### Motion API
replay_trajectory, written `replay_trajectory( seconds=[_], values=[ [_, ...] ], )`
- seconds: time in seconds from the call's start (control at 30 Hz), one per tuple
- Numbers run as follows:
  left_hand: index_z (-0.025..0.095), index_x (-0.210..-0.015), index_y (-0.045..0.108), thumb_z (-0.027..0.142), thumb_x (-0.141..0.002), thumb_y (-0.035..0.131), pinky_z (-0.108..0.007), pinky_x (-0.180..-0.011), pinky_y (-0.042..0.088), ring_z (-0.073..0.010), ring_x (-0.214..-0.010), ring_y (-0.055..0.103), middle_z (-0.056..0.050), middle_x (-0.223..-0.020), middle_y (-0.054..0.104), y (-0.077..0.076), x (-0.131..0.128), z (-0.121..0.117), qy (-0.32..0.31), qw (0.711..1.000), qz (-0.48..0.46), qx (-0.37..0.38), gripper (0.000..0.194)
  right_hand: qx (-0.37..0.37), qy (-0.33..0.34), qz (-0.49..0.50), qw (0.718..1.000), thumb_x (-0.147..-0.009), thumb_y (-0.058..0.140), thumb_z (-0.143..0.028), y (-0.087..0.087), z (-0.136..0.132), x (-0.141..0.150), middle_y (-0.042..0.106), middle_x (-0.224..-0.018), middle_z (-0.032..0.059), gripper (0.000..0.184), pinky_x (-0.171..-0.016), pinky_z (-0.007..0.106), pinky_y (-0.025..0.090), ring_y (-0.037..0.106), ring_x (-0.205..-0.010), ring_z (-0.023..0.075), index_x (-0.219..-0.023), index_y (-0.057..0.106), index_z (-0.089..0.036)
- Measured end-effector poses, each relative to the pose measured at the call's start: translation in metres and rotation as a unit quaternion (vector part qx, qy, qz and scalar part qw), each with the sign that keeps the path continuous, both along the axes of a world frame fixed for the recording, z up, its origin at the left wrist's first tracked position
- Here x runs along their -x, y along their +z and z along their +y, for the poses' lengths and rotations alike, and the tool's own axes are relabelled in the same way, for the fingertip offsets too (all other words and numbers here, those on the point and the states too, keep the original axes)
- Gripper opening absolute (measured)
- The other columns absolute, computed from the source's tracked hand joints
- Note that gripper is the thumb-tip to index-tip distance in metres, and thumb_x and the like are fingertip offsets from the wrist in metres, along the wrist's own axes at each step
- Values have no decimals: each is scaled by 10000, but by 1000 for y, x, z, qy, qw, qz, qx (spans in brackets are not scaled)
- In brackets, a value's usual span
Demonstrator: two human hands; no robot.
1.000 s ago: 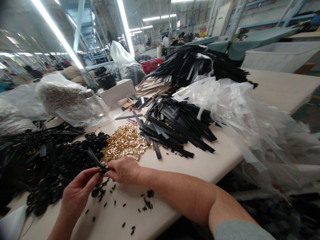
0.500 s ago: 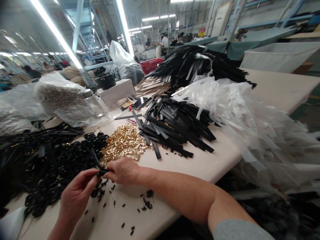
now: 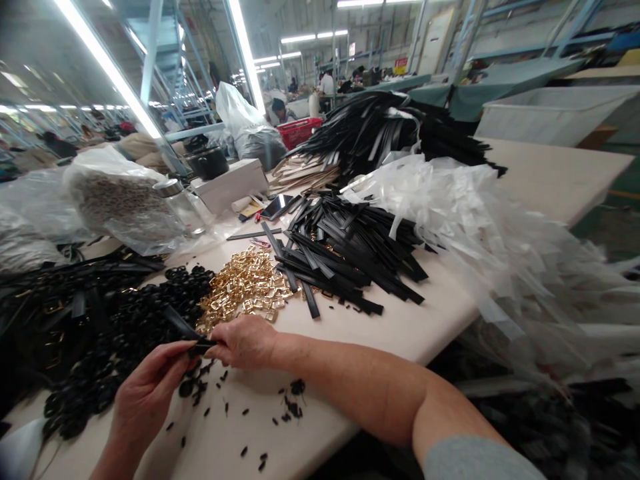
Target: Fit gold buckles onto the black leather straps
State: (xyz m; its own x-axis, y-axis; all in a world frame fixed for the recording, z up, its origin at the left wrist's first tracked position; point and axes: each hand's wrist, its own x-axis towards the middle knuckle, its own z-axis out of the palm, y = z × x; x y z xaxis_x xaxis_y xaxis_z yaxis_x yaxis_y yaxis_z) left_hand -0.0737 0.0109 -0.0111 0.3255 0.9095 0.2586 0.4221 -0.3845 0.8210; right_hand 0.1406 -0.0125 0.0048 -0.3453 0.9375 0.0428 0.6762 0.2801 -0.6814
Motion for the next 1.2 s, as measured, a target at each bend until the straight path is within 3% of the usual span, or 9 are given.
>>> replay_trajectory(
  seconds=[0.23, 0.47, 0.77, 1.2],
  values=[
    [211, -923, 722, 408, -808, 674, -280, -707, 578, -186, -749, 690, -43, -901, 706, 9, -1, -3, -16, 999, -15, 32, 234, -11, -3, -7, 1000, -920, 567, -433, 0, 0, 0, 712, -770, 5, 266, -570, 232, 282, 614, -704, 130, -907, 695, -200],
    [260, -956, 742, 370, -842, 647, -285, -846, 523, -193, -903, 670, -30, -995, 698, 3, 3, 0, -5, 995, 64, -73, 185, -16, -11, -10, 1000, -910, 583, -436, -1, 0, 0, 701, -773, 6, 256, -579, 235, 294, 594, -687, 126, -900, 695, -206],
    [251, -983, 707, 319, -871, 606, -264, -809, 517, -180, -877, 675, -19, -975, 712, 10, -7, -8, 0, 982, 94, -161, 166, -10, -20, -8, 1000, -913, 574, -455, -2, -1, 0, 697, -772, 8, 282, -575, 229, 272, 576, -675, 117, -913, 694, -200],
    [245, -954, 709, 345, -872, 589, -293, -783, 526, -203, -881, 665, -39, -974, 700, 8, -7, -8, 12, 979, 107, -170, 177, -18, -21, 3, 1000, -907, 583, -446, -3, -1, 0, 691, -753, 4, 271, -569, 229, 279, 582, -676, 120, -884, 694, -200]
  ],
)
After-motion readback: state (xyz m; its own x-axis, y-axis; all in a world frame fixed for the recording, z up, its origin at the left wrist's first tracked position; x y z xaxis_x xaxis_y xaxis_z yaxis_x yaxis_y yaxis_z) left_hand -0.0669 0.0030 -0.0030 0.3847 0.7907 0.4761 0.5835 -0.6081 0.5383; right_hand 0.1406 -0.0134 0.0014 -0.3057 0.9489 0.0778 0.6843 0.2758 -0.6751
